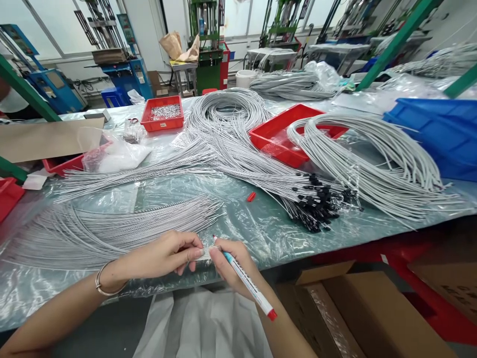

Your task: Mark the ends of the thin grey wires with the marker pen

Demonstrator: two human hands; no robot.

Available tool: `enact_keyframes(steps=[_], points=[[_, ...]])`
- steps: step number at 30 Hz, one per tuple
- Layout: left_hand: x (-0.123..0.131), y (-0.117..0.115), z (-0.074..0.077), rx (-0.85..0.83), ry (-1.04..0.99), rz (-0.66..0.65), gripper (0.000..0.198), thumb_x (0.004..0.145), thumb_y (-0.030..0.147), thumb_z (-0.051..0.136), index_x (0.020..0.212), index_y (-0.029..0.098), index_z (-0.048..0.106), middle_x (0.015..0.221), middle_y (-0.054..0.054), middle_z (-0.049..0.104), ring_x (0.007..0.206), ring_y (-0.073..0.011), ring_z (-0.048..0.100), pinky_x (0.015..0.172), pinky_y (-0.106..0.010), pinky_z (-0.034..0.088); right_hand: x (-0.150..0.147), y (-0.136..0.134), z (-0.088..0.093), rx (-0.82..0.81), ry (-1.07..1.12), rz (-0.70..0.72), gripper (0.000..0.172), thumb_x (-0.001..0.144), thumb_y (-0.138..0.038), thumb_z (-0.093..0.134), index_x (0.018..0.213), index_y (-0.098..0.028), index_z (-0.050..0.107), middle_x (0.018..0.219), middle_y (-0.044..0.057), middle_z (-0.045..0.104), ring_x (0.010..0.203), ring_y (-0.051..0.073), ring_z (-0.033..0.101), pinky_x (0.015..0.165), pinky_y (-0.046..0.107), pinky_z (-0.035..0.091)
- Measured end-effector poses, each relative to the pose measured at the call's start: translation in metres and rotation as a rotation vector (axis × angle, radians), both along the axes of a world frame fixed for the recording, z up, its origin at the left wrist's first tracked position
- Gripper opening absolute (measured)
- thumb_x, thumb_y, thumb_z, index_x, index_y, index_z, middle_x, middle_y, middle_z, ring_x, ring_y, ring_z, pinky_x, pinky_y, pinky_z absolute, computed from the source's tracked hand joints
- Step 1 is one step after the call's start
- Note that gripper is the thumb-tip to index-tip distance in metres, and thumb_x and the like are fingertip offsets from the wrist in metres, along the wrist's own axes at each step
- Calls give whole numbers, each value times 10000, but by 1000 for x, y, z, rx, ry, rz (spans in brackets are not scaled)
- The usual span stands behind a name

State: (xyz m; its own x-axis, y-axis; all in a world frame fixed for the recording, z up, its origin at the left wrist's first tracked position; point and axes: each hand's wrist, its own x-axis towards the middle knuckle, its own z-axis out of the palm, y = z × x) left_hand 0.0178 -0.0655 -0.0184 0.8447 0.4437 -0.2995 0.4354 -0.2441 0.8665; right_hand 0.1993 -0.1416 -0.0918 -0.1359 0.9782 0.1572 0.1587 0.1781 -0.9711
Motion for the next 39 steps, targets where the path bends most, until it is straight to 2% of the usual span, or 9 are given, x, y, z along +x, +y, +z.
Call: enact_keyframes(steps=[6,10,17,20,25,30,32,36,39], points=[[-1,3,0,49,24,-122,225,937,334,444,860,164,570,763,3,651,539,-69,569,546,-160,430,-1,1,4,10,-98,-11,394,917,-372,420,561,-207,394,433,-58,398,402,86,350,485,248,335],[-1,3,3,118,49,-124,308,948,386,413,831,157,583,694,-5,633,577,-93,595,568,-174,431,-2,2,1,33,-126,-23,397,920,-363,414,555,-209,392,419,-54,405,405,92,363,477,252,321],[0,0,1,-112,48,-71,368,932,484,404,865,154,553,796,-38,668,575,-99,590,527,-196,434,0,3,2,53,-40,62,383,934,-375,409,590,-206,419,423,-55,429,390,88,384,450,234,314],[0,0,1,-152,32,-60,377,936,501,384,888,158,531,800,-37,663,562,-88,582,528,-194,433,1,3,3,49,-25,58,382,932,-384,415,593,-209,405,426,-56,419,384,86,375,433,227,312],[1,2,2,-67,45,-80,376,944,483,377,871,152,540,783,-37,654,639,-111,616,560,-192,453,0,3,0,44,-74,20,394,927,-409,411,590,-206,409,431,-49,426,384,88,384,427,227,306],[-2,2,3,131,98,-148,374,958,434,367,788,157,551,640,-12,623,590,-116,604,560,-194,430,-4,2,-3,86,-170,-9,418,931,-400,387,564,-201,401,437,-47,410,410,89,368,457,238,296],[-2,2,1,159,100,-142,373,961,425,361,784,160,557,639,-13,628,583,-118,603,566,-198,429,-5,2,-4,86,-177,-35,425,931,-404,383,557,-202,387,432,-50,396,411,89,361,464,240,300],[0,1,-7,46,94,-61,340,921,440,448,790,154,575,725,-28,657,604,-126,623,567,-204,447,-6,3,-7,46,-155,-83,430,925,-427,395,558,-206,377,438,-50,393,420,91,367,457,237,298],[3,2,-13,-64,58,-10,370,903,467,471,771,139,583,699,-33,641,652,-148,646,579,-213,478,-7,4,-8,12,-149,-103,430,923,-429,402,556,-208,372,447,-49,399,432,93,372,461,235,301]])
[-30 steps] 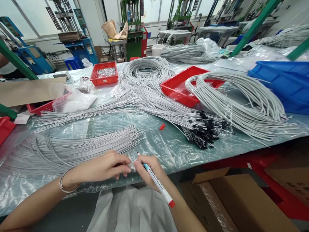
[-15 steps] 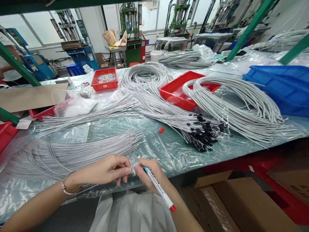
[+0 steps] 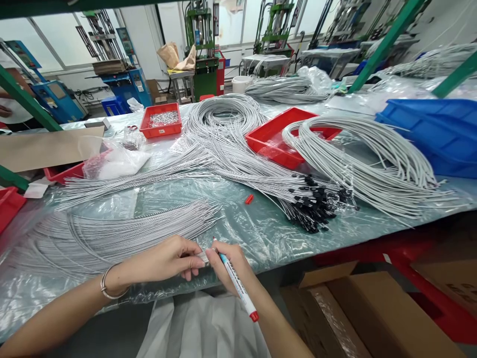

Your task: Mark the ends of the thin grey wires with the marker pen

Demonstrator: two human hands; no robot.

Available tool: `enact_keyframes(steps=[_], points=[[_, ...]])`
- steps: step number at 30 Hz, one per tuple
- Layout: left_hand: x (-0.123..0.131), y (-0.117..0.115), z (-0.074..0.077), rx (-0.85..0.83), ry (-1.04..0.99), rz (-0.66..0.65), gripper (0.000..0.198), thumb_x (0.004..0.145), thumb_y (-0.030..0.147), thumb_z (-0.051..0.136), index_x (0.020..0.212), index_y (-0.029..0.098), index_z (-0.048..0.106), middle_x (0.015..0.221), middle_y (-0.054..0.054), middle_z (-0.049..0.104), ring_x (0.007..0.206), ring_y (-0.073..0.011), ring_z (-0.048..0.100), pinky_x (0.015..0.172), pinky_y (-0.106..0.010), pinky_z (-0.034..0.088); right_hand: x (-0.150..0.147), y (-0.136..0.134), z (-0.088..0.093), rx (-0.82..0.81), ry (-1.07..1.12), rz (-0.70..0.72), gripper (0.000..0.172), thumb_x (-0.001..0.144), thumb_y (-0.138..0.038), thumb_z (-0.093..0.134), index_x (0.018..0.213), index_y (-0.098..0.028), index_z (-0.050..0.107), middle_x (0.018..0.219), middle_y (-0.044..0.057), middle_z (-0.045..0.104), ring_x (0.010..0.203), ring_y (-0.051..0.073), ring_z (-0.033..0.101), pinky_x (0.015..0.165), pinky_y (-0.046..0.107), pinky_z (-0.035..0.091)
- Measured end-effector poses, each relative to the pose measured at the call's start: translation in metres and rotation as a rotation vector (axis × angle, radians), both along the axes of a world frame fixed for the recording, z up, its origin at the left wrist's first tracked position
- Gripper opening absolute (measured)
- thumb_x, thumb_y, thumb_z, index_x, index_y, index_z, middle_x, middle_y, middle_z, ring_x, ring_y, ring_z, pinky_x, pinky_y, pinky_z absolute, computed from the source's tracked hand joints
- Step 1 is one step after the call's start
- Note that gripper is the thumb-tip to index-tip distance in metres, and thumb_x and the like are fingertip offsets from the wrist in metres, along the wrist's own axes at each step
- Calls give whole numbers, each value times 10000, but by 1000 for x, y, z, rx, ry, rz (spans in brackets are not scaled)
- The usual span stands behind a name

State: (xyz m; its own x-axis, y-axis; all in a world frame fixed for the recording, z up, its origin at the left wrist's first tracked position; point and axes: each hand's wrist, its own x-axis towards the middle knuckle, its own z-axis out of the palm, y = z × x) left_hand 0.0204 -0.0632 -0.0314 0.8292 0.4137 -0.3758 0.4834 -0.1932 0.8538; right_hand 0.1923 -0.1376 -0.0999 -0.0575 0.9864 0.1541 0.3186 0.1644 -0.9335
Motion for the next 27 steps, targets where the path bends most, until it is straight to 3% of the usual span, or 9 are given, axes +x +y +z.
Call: enact_keyframes(steps=[8,15,19,23,25,27], points=[[0,7,9,20,5,-31,422,922,485,423,768,130,591,665,-35,629,643,-146,642,575,-219,487,-6,3,5,5,38,-86,416,918,-391,419,545,-206,403,433,-43,450,419,97,429,496,236,361],[-4,14,8,3,34,-97,404,920,481,438,805,132,605,694,-35,648,584,-119,614,541,-209,467,-7,5,3,7,119,23,409,922,-415,407,571,-206,434,398,-53,445,383,93,415,468,231,373],[-2,13,3,-98,27,-63,410,896,505,466,876,126,623,817,-61,677,557,-111,596,510,-220,465,-7,6,1,-33,167,7,416,919,-441,409,574,-208,415,396,-60,420,373,88,395,425,218,346],[1,10,5,-54,14,-12,413,897,491,471,798,120,623,736,-45,658,549,-106,590,497,-200,445,-9,6,1,-5,125,-31,423,921,-399,430,548,-201,419,410,-51,447,389,87,424,457,220,374],[1,10,10,-39,3,-3,402,904,475,467,802,121,628,720,-41,649,567,-110,599,512,-200,455,-9,6,-2,46,115,-111,372,921,-362,444,601,-187,518,415,-48,480,391,93,452,473,227,398],[0,13,16,-54,-9,15,384,899,466,482,810,122,629,717,-37,643,591,-117,609,533,-205,473,-9,5,-6,147,110,-232,266,925,-303,441,837,-163,649,456,-39,545,408,109,499,480,236,423]])
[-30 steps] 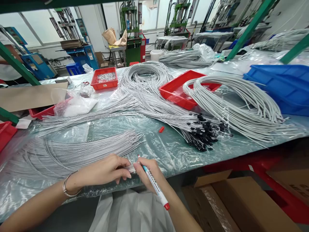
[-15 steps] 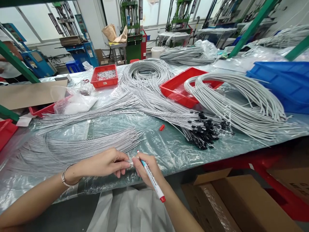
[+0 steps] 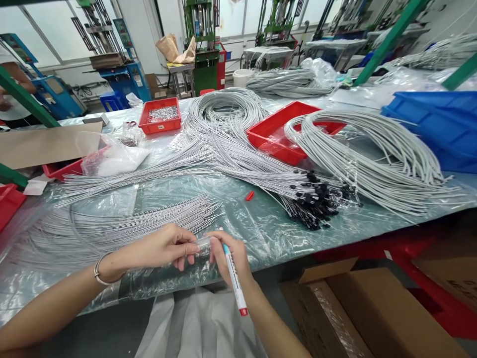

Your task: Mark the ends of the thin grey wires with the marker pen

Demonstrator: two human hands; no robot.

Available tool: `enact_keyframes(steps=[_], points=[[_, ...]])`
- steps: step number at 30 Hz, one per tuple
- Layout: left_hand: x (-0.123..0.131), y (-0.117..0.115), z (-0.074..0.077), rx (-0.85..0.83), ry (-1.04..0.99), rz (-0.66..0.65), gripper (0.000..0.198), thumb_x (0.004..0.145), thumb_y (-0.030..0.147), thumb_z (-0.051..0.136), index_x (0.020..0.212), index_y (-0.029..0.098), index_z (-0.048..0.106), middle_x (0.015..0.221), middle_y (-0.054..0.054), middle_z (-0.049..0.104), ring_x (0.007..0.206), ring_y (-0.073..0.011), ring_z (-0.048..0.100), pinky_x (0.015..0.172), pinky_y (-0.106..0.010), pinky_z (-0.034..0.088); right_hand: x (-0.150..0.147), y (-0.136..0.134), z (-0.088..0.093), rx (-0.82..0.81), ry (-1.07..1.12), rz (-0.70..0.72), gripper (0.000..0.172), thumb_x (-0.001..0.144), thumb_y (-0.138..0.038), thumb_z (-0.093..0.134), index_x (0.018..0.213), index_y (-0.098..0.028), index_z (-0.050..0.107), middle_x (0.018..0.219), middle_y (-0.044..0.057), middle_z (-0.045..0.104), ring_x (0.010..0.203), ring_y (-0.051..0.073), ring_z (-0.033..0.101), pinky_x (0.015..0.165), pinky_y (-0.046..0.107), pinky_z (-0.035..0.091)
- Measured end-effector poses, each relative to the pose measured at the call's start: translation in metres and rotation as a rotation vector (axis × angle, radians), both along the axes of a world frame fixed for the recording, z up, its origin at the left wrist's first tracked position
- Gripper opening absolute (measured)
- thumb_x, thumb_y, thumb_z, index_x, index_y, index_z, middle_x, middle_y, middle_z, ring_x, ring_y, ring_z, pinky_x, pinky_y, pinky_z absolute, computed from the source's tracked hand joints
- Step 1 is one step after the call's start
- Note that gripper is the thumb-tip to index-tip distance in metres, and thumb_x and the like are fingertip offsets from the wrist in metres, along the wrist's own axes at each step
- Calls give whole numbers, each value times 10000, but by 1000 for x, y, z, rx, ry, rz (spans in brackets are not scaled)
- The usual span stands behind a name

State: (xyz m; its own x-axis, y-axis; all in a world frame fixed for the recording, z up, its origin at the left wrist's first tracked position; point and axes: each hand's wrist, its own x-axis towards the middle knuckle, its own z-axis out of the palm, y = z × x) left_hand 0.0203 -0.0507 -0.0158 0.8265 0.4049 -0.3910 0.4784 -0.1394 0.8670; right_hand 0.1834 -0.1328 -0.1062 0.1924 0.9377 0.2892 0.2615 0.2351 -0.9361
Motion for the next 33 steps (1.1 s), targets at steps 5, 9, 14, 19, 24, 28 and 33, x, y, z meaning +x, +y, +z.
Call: enact_keyframes(steps=[5,9,14,19,24,28,33], points=[[-2,8,8,-49,-37,21,380,887,461,511,808,110,634,717,-35,636,579,-107,602,530,-197,479,-4,-2,-7,295,-157,-62,418,899,-120,435,1301,-178,534,613,2,672,525,144,602,594,280,510],[1,9,7,-54,-39,29,399,885,471,511,791,108,648,619,-15,605,551,-97,590,517,-179,470,-15,-2,-8,357,-144,-94,515,880,-60,446,1371,-218,454,599,-15,646,496,128,588,547,264,512],[8,6,7,-48,-59,42,408,880,484,512,758,114,636,571,2,594,514,-78,567,507,-158,465,-23,-2,-9,395,-141,-180,577,874,-35,442,1397,-276,406,580,-47,580,460,113,558,483,245,488],[10,4,3,-32,-80,48,378,896,434,505,725,116,617,573,8,592,502,-65,557,481,-136,444,-21,-4,-12,397,-230,-170,600,869,-38,453,1426,-240,357,586,-33,569,475,129,543,486,270,481],[7,4,-2,-17,-57,51,364,907,421,481,760,117,617,584,-4,590,533,-92,580,512,-171,474,-9,-7,-7,343,-227,-106,498,869,-71,471,1348,-205,460,602,-24,623,527,137,576,578,282,497],[6,3,1,25,-22,-30,342,922,389,459,760,122,601,671,-29,630,569,-104,603,519,-177,464,7,-4,4,145,-38,32,166,861,-272,524,966,-181,615,542,-40,591,460,116,532,493,234,447],[8,1,0,27,38,-161,305,929,357,447,797,125,595,694,-29,639,527,-85,585,493,-161,442,10,0,13,-47,-33,275,354,885,-320,454,554,-197,441,414,-62,407,369,75,361,392,210,293]])
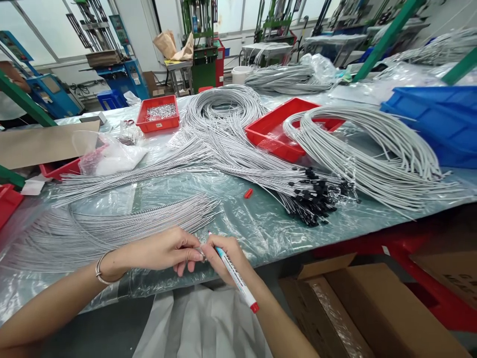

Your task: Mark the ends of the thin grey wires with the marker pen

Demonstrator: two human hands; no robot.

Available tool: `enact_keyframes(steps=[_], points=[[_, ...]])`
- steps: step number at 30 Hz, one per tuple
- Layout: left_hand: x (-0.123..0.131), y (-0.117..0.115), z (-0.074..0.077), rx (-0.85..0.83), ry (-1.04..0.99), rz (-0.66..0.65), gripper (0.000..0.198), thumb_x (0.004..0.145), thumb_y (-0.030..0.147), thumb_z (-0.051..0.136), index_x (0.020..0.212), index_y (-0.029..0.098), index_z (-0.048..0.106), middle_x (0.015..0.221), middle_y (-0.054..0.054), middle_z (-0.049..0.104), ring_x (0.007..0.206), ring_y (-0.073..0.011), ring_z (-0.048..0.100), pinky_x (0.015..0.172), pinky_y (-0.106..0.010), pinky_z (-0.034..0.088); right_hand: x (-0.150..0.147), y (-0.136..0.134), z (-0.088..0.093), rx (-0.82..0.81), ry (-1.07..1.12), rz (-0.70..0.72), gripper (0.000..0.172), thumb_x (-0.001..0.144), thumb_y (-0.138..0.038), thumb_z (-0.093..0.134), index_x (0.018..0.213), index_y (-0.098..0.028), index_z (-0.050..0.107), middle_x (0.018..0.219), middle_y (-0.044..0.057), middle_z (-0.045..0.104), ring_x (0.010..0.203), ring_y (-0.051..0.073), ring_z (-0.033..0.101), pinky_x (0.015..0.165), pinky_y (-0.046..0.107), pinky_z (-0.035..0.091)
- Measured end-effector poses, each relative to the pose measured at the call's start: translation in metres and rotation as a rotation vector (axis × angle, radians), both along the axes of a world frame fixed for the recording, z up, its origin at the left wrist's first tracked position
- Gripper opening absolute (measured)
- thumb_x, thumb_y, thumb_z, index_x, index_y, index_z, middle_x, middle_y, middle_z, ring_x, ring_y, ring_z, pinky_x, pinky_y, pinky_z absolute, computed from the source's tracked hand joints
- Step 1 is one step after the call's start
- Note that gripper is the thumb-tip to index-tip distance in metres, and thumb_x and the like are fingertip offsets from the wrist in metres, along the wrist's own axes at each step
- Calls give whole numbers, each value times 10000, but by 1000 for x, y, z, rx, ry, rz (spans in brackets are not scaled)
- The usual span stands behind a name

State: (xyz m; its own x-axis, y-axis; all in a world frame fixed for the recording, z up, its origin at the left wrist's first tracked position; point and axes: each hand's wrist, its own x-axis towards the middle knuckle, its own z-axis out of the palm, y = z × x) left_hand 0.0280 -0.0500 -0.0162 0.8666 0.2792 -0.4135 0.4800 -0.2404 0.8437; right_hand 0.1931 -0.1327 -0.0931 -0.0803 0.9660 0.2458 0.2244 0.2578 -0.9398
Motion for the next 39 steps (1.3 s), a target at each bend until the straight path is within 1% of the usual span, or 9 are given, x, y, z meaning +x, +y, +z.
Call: enact_keyframes(steps=[10,15,18,21,29,32,34,36,39], points=[[1,-4,1,153,21,8,306,934,375,431,806,145,587,698,-29,651,641,-129,649,564,-179,466,-4,0,-5,12,-62,-53,362,902,-320,434,564,-194,402,473,-62,338,423,76,321,423,222,266],[0,-4,3,124,5,25,323,937,356,429,764,140,594,642,-24,642,614,-122,646,553,-175,467,-4,-2,-9,56,-50,-126,334,899,-287,469,580,-187,481,432,-62,423,385,74,385,421,214,322],[-2,0,7,86,-10,58,336,940,364,426,758,138,597,618,-19,624,608,-117,642,537,-168,461,-3,-5,-12,124,17,-268,219,916,-224,441,860,-176,647,463,-54,540,415,95,491,474,220,417],[-3,6,9,45,-19,86,352,936,397,436,764,135,595,628,-21,622,606,-115,635,537,-171,467,-8,-9,-14,263,-33,-336,352,901,-141,438,1216,-194,587,557,-36,640,489,116,571,550,248,482],[-1,5,10,-47,-31,139,369,924,431,456,759,132,599,630,-15,614,612,-113,632,538,-177,481,-27,-11,-18,367,-117,-363,607,862,-22,449,1405,-286,392,584,-43,615,494,132,566,552,279,486],[1,4,0,-52,-13,153,385,912,465,466,760,132,586,620,-16,614,594,-113,629,524,-178,475,-11,-11,-19,383,-169,-327,477,890,-124,461,1356,-224,467,615,-7,651,532,153,565,587,315,485],[3,5,-15,-73,8,141,407,895,495,483,731,132,567,621,-19,613,578,-115,627,514,-184,476,3,-12,-19,302,-36,-372,392,943,-325,394,1294,-198,515,623,14,650,522,156,538,541,311,470],[6,7,-33,-132,23,121,421,873,518,505,702,135,546,642,-26,618,581,-125,632,512,-198,491,14,-14,-20,224,193,-471,447,930,-508,335,1169,-204,559,643,18,621,529,153,523,496,290,447],[10,9,-57,-196,39,86,430,863,528,512,684,137,536,630,-26,613,574,-139,634,504,-214,503,19,-17,-25,172,345,-501,293,879,-487,481,851,-213,581,667,2,553,583,142,537,517,266,452]])
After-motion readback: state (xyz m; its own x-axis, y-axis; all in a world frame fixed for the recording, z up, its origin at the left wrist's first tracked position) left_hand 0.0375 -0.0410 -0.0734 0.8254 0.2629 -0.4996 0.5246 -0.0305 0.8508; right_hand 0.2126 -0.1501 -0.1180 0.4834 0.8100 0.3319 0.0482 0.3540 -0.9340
